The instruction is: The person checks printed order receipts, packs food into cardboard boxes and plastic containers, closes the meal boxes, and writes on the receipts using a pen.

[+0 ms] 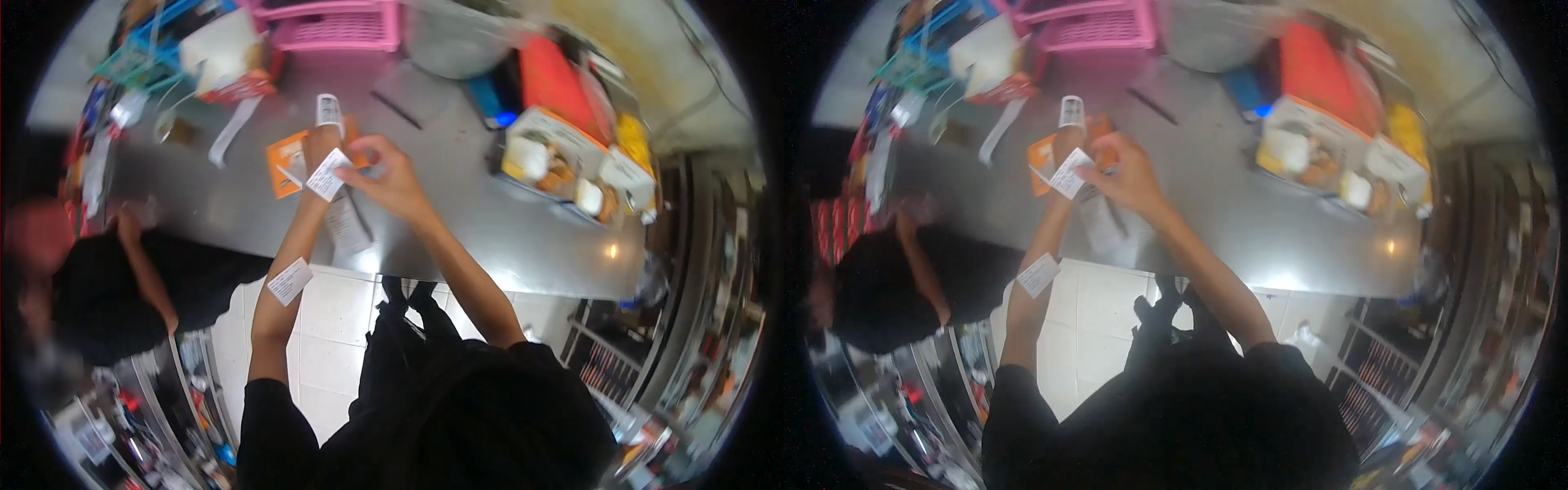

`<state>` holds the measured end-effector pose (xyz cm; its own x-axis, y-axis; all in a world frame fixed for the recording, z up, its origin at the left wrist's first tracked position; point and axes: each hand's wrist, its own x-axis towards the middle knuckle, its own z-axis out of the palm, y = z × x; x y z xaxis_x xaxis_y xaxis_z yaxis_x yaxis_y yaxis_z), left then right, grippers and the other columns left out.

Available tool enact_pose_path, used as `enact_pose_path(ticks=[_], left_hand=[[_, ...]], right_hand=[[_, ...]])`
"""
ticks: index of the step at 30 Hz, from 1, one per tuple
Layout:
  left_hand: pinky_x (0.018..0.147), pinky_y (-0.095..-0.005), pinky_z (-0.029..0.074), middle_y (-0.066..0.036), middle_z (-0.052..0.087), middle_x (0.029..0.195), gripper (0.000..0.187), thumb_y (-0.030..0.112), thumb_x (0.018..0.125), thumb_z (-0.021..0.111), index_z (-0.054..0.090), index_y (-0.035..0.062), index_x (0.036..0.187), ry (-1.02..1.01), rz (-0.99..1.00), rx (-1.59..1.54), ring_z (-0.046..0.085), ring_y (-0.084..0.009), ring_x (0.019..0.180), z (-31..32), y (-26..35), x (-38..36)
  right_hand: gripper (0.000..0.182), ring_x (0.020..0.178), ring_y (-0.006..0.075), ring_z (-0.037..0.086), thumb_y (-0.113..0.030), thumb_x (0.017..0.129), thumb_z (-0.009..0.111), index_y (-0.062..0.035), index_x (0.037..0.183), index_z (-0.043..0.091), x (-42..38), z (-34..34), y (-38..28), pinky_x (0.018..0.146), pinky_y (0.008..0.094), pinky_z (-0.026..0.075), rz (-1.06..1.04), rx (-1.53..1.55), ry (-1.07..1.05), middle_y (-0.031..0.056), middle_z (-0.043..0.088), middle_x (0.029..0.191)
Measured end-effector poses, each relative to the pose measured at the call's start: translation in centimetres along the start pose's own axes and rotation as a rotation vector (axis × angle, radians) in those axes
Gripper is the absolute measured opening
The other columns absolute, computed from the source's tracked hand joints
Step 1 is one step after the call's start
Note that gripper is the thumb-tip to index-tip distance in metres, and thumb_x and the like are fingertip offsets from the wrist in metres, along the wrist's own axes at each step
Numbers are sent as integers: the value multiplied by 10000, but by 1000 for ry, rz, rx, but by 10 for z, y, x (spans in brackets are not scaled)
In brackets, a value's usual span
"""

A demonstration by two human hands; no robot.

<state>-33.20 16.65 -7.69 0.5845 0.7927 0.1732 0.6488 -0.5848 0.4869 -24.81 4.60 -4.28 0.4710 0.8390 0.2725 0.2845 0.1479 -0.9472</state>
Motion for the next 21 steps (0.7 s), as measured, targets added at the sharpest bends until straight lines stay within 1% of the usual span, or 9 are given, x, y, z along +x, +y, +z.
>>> enact_pose_path(ticks=[3, 6, 10, 11, 14, 15, 18, 19, 21], left_hand=[[720, -447, 374, -145, 564, 886, 351, 207, 665, 598, 566, -1, 946, -49, 145, 97, 499, -313, 869, 6, 53, 0], [724, -426, 360, -121, 521, 1028, 414, 199, 643, 609, 545, 3, 1001, 9, 265, 294, 486, -286, 936, 28, 105, -2], [746, -426, 355, -110, 511, 1018, 517, 180, 643, 602, 455, 6, 1107, 30, 393, 242, 486, -268, 954, 64, 162, -9], [754, -425, 356, -109, 513, 1023, 505, 172, 658, 598, 438, 14, 1110, -74, 355, 251, 487, -263, 959, 68, 179, -11], [762, -422, 353, -113, 507, 1033, 481, 156, 684, 584, 424, 18, 1116, -74, 301, 267, 485, -259, 961, 96, 207, -14], [750, -439, 374, -131, 526, 990, 377, 131, 743, 538, 436, -1, 1080, -43, 306, 254, 509, -284, 938, 103, 210, -15], [763, -452, 402, -149, 557, 953, 300, 147, 776, 522, 482, -17, 1023, -196, 115, -44, 536, -316, 926, 119, 197, -10], [789, -443, 424, -171, 575, 928, 308, 188, 766, 571, 527, -24, 985, 12, 246, -287, 547, -345, 901, 149, 161, -4], [842, -415, 407, -190, 564, 1028, 370, 185, 770, 587, 519, -20, 1070, -60, 241, -470, 538, -347, 956, 140, 167, -19]], right_hand=[[317, 815, 109, 478, -170, 666, 744, -93, 927, 581, -1, -47, -6, 709, 246, 366, 125, -172, -164, -12, 566, 864], [316, 788, 84, 448, -127, 669, 738, -91, 940, 579, -15, -92, 0, 691, 216, 345, -39, -28, -42, -28, 537, 856], [294, 768, 76, 439, -69, 685, 714, -81, 948, 581, -40, -153, -1, 695, 207, 350, 85, -5, -17, -33, 523, 836], [267, 764, 73, 439, -60, 688, 709, -75, 927, 590, -45, -165, 4, 695, 209, 354, 117, 24, -32, -29, 524, 835], [182, 758, 87, 454, -41, 685, 706, -61, 842, 615, -61, -201, -4, 702, 213, 363, 224, -17, -88, -13, 521, 825], [153, 757, 95, 462, -37, 683, 706, -57, 810, 624, -67, -214, -6, 706, 214, 365, 264, -52, -110, -7, 520, 820], [114, 815, 147, 486, -60, 656, 725, -75, 733, 643, -90, -247, 7, 729, 250, 374, -32, -295, 56, 19, 529, 858], [122, 845, 165, 486, -67, 648, 729, -89, 738, 650, -99, -261, 13, 732, 265, 377, -11, -370, 127, 24, 533, 879], [143, 903, 199, 487, -81, 632, 737, -117, 748, 662, -113, -282, 29, 737, 294, 383, 26, -519, 273, 34, 541, 920]])
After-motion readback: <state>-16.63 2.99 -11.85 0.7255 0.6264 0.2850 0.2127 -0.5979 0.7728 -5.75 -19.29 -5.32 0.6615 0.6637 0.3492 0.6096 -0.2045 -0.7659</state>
